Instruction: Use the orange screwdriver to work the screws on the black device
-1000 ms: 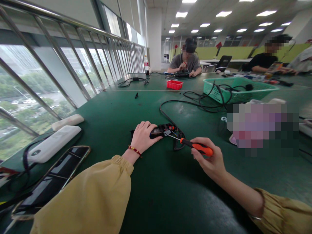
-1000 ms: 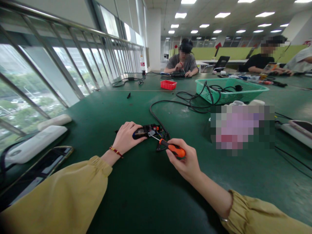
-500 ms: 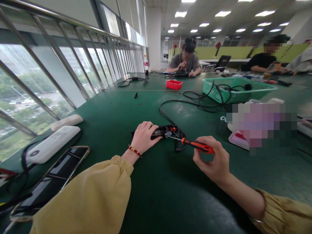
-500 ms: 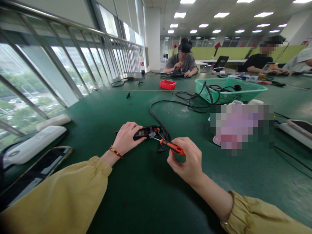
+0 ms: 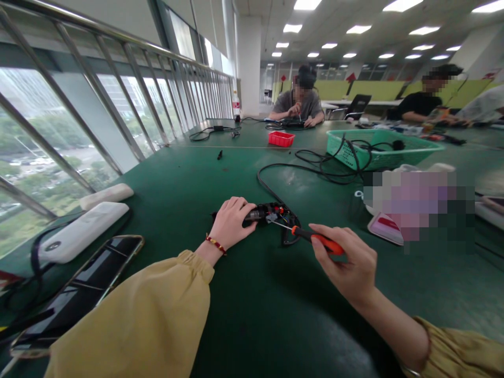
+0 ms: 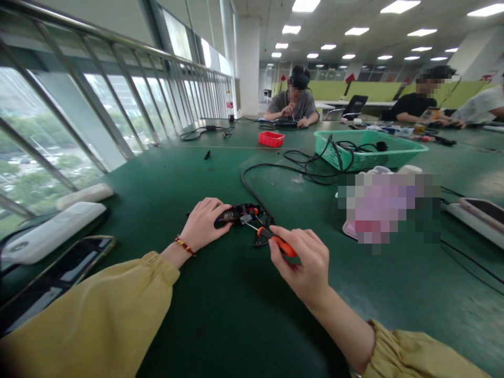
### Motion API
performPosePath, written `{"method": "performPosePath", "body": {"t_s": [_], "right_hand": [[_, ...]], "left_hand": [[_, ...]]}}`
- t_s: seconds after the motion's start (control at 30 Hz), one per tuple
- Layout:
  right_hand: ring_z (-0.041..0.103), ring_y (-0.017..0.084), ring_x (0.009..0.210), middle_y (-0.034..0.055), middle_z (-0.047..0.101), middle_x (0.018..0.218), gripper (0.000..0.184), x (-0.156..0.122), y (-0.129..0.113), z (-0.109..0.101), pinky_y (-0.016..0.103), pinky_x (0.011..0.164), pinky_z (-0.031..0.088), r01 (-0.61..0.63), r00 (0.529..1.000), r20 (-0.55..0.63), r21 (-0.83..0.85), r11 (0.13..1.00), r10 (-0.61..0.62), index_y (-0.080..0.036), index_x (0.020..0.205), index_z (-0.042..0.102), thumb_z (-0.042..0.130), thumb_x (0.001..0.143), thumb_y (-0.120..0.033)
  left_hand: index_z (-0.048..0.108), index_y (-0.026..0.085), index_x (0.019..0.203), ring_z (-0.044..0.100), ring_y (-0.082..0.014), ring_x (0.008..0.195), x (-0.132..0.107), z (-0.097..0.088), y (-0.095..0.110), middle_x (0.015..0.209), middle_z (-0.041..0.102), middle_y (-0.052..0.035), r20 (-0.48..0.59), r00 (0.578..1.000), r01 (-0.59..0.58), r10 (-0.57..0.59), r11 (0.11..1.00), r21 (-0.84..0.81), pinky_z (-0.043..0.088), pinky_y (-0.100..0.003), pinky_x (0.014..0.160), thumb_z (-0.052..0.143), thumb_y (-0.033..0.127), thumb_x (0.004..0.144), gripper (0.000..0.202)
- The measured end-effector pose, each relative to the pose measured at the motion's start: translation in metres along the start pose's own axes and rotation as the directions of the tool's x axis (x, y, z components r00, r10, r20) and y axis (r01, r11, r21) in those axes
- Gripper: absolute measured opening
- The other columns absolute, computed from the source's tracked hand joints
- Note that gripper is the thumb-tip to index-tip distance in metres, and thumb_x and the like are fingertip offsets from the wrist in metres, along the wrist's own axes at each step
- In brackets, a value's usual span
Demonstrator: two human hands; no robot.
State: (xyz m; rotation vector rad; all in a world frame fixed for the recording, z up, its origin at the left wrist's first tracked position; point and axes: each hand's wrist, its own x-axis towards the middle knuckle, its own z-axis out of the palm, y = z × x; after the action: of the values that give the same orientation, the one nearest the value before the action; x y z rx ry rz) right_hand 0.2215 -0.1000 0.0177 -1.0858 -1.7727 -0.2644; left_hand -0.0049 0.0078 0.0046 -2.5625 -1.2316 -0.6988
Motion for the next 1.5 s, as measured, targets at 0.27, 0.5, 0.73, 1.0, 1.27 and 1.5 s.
{"method": "performPosePath", "body": {"t_s": [0.27,0.5,0.73,1.0,1.27,1.5], "right_hand": [[0.051,0.012,0.054,0.0004,0.058,0.065,0.024,0.0006,-0.0018,-0.0014,0.026,0.053,0.040,0.069,0.996,0.052,0.014,0.998,-0.069,-0.020,0.099,0.062,0.057,0.076,-0.014],[0.053,0.013,0.058,0.0029,0.061,0.073,0.039,0.0012,-0.0035,-0.0026,0.028,0.056,0.041,0.092,0.992,0.086,0.005,0.996,-0.092,-0.018,0.119,0.051,0.051,0.080,-0.014],[0.056,0.015,0.058,-0.0001,0.060,0.072,0.045,-0.0023,-0.0042,-0.0007,0.035,0.066,0.045,0.136,0.990,0.028,0.010,0.991,-0.136,-0.023,0.114,0.045,0.058,0.072,-0.014],[0.058,0.017,0.065,0.0012,0.060,0.073,0.051,-0.0027,-0.0039,0.0011,0.035,0.066,0.046,0.138,0.990,-0.041,0.049,0.989,-0.136,-0.022,0.116,0.042,0.061,0.069,-0.012],[0.057,0.015,0.060,0.0013,0.061,0.074,0.047,-0.0007,-0.0027,0.0016,0.034,0.064,0.047,0.171,0.985,-0.037,0.037,0.985,-0.169,-0.019,0.115,0.045,0.061,0.071,-0.012],[0.056,0.015,0.059,0.0013,0.063,0.074,0.035,-0.0034,-0.0021,0.0012,0.036,0.066,0.047,0.146,0.988,0.038,0.027,0.989,-0.147,-0.019,0.106,0.048,0.061,0.074,-0.015]], "left_hand": [[0.057,0.019,0.102,0.048,-0.0234,0.093,0.0002,0.0001,-0.0005,0.094,0.055,-0.0077,-0.007,1.000,0.003,-0.003,1.000,-0.006,0.042,-0.038,0.080,0.055,0.028,0.076,0.028],[0.056,0.017,0.103,0.048,-0.0234,0.094,-0.0003,0.0006,-0.0011,0.095,0.056,-0.0080,-0.007,1.000,-0.012,0.012,1.000,0.024,0.042,-0.037,0.081,0.055,0.028,0.077,0.028],[0.055,0.018,0.105,0.048,-0.0237,0.097,0.0001,0.0008,-0.0014,0.097,0.056,-0.0079,0.000,1.000,-0.017,0.017,1.000,0.006,0.041,-0.038,0.083,0.055,0.026,0.077,0.029],[0.055,0.016,0.105,0.049,-0.0231,0.094,-0.0001,0.0025,-0.0024,0.096,0.056,-0.0078,-0.001,1.000,-0.018,0.018,1.000,0.025,0.042,-0.036,0.081,0.056,0.028,0.078,0.029],[0.055,0.016,0.107,0.048,-0.0226,0.093,0.0000,0.0068,-0.0050,0.096,0.055,-0.0074,-0.007,1.000,-0.026,0.026,0.998,0.051,0.042,-0.035,0.081,0.057,0.030,0.079,0.031],[0.056,0.016,0.106,0.049,-0.0224,0.092,0.0000,0.0050,-0.0041,0.095,0.056,-0.0074,-0.008,1.000,-0.024,0.024,0.998,0.054,0.042,-0.035,0.080,0.058,0.029,0.078,0.031]]}}
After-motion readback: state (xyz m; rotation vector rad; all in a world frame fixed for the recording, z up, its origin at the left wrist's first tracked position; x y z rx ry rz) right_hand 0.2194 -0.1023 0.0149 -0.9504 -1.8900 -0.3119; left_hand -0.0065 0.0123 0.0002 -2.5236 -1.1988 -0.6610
